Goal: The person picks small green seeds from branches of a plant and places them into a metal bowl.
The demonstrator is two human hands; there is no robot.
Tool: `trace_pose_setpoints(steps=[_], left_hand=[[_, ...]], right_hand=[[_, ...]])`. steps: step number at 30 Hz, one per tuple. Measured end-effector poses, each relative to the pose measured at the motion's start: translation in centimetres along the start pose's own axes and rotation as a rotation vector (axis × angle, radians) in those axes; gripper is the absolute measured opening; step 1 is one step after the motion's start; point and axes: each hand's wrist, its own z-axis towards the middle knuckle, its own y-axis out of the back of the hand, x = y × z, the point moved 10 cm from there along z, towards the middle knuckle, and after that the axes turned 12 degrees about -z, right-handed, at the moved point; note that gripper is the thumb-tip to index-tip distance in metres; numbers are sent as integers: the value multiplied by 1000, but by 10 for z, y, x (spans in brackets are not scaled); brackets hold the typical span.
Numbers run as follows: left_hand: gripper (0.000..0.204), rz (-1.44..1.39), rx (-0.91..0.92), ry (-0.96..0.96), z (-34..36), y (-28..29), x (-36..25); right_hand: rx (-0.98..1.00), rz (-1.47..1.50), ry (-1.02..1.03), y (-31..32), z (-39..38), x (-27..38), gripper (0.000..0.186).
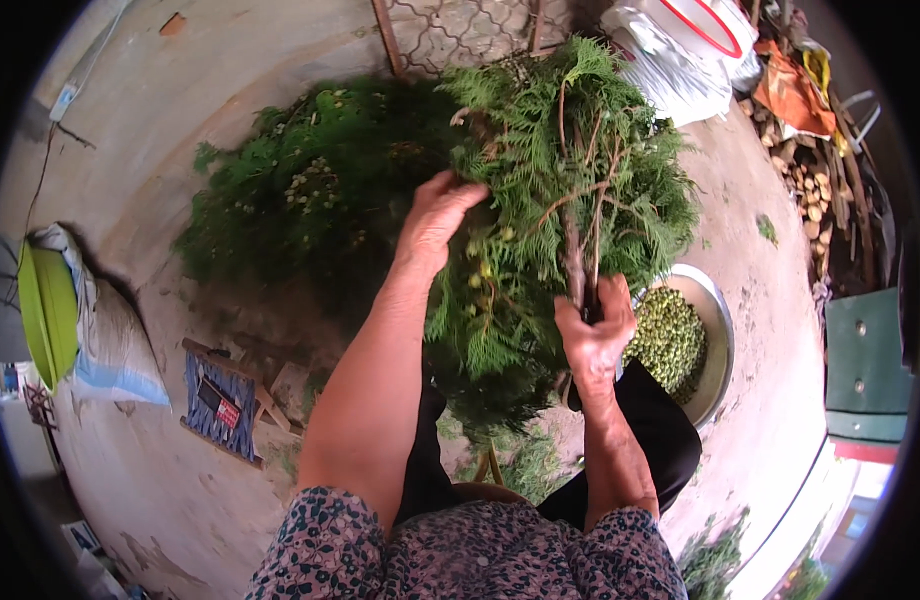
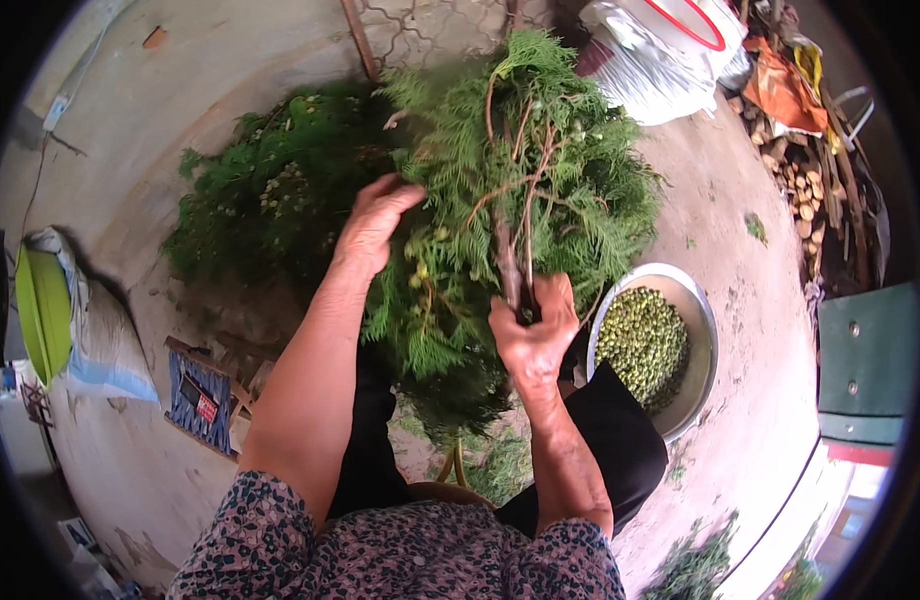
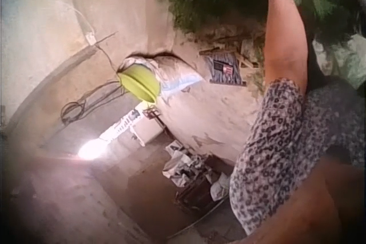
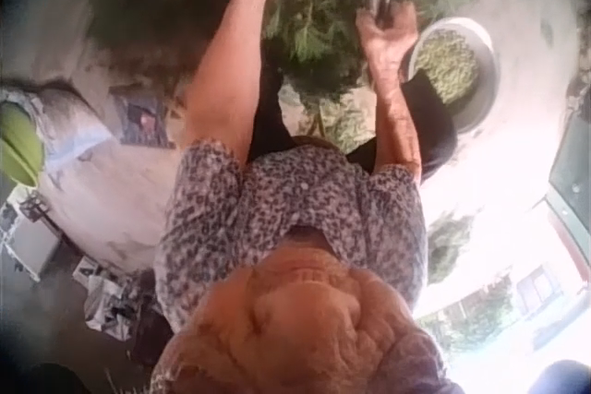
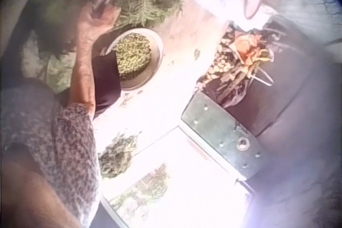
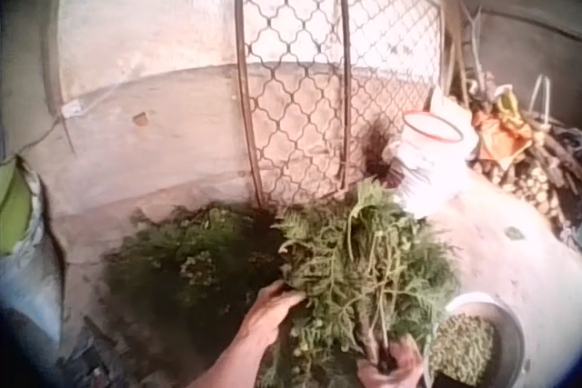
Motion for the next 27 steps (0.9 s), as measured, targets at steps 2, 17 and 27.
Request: trace_pose_setpoints(steps=[2, 17, 27], left_hand=[[49, -147, -81, 231, -18, -9, 7], [13, -44, -22, -29, -24, -22, -18], [58, -98, -67, 203, -40, -4, -7]], right_hand=[[60, -2, 13, 1, -6, 0, 19], [23, -257, -163, -4, 36, -149, 28], [-111, -287, 3, 16, 64, -99, 33]])
